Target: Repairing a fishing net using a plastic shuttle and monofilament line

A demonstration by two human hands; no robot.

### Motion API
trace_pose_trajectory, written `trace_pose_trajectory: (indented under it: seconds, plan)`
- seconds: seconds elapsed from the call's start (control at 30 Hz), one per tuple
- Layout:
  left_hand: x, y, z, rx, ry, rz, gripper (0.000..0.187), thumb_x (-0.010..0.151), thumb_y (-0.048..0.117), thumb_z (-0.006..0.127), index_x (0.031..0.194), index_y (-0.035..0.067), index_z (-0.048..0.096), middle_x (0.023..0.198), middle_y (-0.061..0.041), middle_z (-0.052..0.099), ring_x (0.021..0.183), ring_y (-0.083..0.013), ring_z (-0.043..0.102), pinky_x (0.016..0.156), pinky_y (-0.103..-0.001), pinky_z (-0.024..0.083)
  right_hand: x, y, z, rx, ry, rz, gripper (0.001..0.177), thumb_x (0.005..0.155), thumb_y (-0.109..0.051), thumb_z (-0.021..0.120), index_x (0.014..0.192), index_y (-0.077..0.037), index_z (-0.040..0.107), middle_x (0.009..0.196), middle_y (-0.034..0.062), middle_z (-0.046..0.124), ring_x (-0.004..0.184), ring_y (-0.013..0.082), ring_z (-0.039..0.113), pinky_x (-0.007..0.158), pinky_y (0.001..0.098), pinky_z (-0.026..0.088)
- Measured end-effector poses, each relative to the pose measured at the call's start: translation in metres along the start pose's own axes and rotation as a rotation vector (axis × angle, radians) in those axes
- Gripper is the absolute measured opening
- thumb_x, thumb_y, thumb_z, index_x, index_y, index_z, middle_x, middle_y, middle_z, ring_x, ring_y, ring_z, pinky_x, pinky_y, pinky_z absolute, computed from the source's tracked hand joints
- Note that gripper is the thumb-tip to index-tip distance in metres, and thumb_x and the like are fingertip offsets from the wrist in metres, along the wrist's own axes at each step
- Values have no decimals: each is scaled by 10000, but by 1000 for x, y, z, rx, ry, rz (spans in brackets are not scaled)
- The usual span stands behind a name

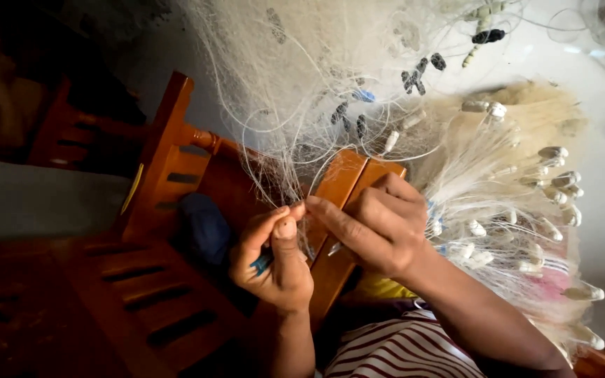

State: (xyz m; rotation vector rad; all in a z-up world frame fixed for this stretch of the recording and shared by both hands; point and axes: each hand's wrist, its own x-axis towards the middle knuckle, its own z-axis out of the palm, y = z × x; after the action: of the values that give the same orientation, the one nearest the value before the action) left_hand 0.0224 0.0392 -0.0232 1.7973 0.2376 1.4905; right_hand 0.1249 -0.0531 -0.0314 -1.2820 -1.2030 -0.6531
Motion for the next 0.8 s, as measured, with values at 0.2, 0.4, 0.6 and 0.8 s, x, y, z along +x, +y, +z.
trace_pose_trajectory:
  seconds: [0.2,0.4,0.6,0.8]
  plan:
    - [8,6,2,77,-134,38,92,833,-9,614,834,-94,647,748,-201,701,728,-269,727,696,-318,583,-21,7,11,100,81,-4,104,819,-127,685,850,-30,703,614,54,464,446,169,470,506,311,466]
    - [4,0,3,57,-135,-23,91,842,-22,597,852,-103,637,760,-184,704,746,-268,729,715,-310,587,-13,8,9,270,140,335,86,821,-102,684,872,-34,698,580,44,445,438,209,459,438,308,439]
    - [14,4,8,134,-161,-21,109,854,-6,592,863,-97,652,724,-154,692,677,-166,699,601,-214,561,3,10,10,29,130,19,143,880,-109,653,956,-10,722,619,68,459,454,207,457,523,287,447]
    - [14,-2,11,114,-140,29,83,847,-6,617,849,-83,648,761,-177,690,704,-245,718,666,-292,574,-16,24,25,11,157,17,173,889,-190,615,864,-31,679,628,50,448,458,190,459,509,325,463]
